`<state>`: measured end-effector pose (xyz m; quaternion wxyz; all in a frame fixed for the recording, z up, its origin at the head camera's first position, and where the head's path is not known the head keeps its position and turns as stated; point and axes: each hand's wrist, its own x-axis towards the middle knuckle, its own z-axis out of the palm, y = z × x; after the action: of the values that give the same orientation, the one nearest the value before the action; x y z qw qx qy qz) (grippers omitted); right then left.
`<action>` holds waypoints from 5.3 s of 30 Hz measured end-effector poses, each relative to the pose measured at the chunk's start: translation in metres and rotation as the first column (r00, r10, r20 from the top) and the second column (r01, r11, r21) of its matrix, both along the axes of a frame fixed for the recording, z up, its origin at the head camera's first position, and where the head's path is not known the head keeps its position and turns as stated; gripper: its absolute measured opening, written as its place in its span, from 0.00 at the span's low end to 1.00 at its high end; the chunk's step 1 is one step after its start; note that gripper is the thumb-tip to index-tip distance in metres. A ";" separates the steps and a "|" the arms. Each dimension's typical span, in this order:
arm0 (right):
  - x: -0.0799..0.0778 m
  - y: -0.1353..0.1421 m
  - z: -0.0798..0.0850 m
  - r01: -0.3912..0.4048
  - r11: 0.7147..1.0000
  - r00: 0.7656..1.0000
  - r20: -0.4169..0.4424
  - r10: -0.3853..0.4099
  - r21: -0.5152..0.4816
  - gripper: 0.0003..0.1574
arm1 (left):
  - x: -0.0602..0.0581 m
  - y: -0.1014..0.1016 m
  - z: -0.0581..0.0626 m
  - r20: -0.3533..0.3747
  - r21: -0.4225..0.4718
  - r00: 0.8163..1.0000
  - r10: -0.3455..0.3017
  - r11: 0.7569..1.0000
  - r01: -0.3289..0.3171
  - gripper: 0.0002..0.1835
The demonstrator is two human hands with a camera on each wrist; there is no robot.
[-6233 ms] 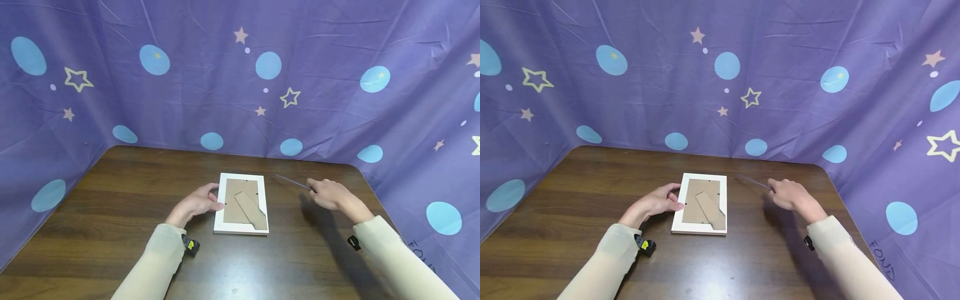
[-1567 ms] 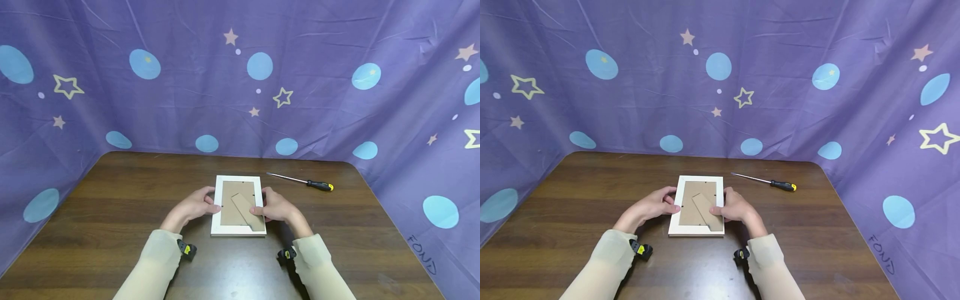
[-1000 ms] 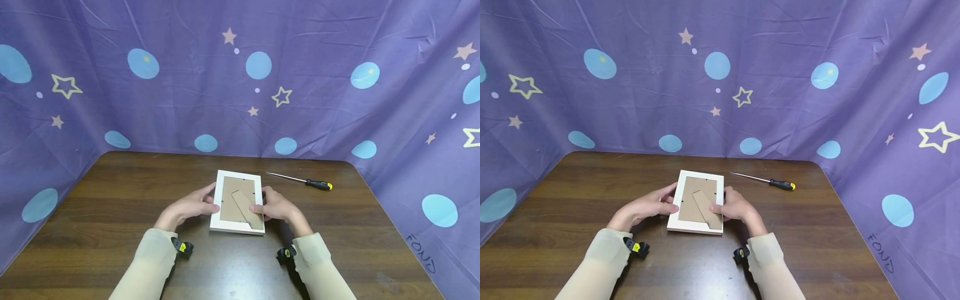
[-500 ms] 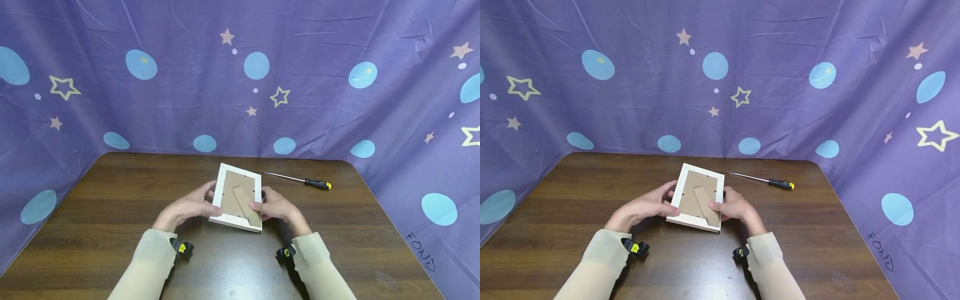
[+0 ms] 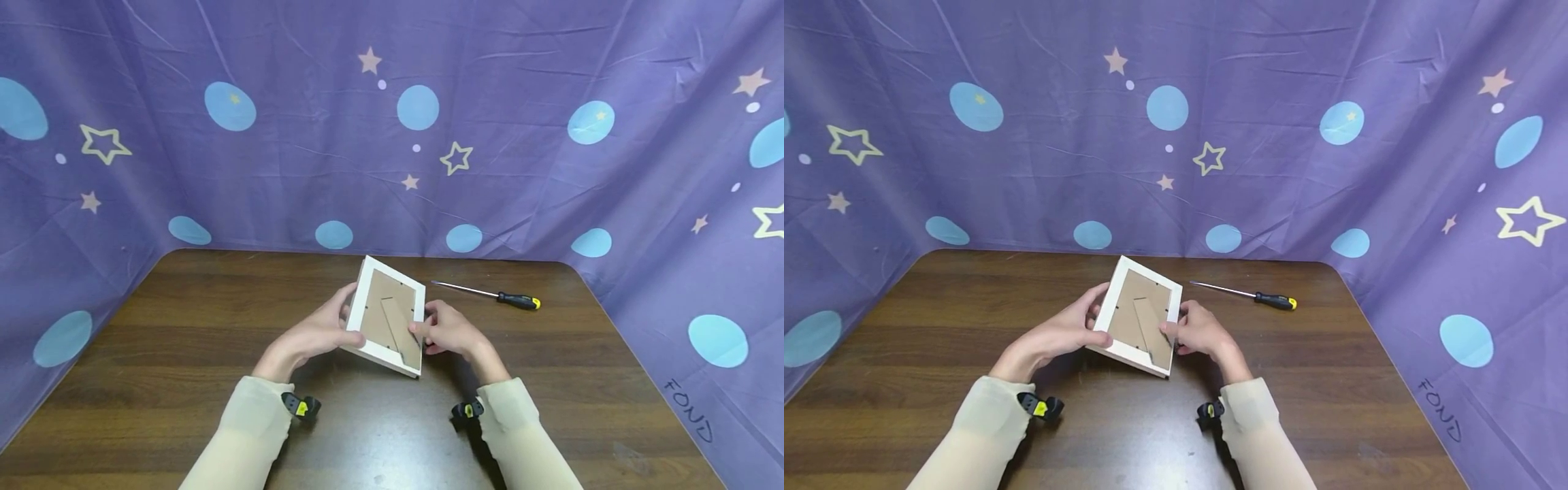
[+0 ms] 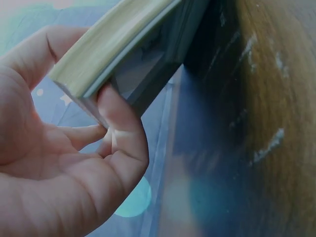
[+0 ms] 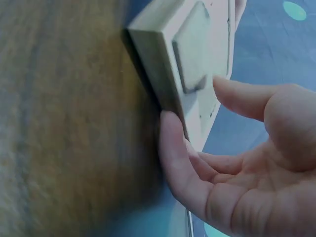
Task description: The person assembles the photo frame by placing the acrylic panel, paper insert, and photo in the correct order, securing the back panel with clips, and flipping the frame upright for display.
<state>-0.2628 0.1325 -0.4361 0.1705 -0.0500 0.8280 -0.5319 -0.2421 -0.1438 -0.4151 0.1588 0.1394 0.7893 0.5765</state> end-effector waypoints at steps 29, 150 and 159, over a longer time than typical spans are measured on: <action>-0.010 0.011 0.020 0.141 0.945 0.988 -0.025 -0.155 -0.295 0.39 | 0.020 0.014 0.043 -0.436 -0.293 0.883 0.176 0.899 -0.324 0.49; -0.003 0.000 0.015 0.112 0.924 0.993 0.083 -0.087 -0.366 0.39 | 0.052 0.078 0.017 -0.542 -0.512 0.795 -0.271 0.857 -0.057 0.52; -0.005 0.002 0.011 0.104 0.933 0.994 0.078 -0.082 -0.344 0.38 | 0.047 0.067 0.021 -0.473 -0.548 0.829 -0.297 0.836 -0.013 0.49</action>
<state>-0.2676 0.1348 -0.4247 0.1591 -0.0235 0.7166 -0.6786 -0.1953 -0.0764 -0.3937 0.0062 0.3075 0.9156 0.2591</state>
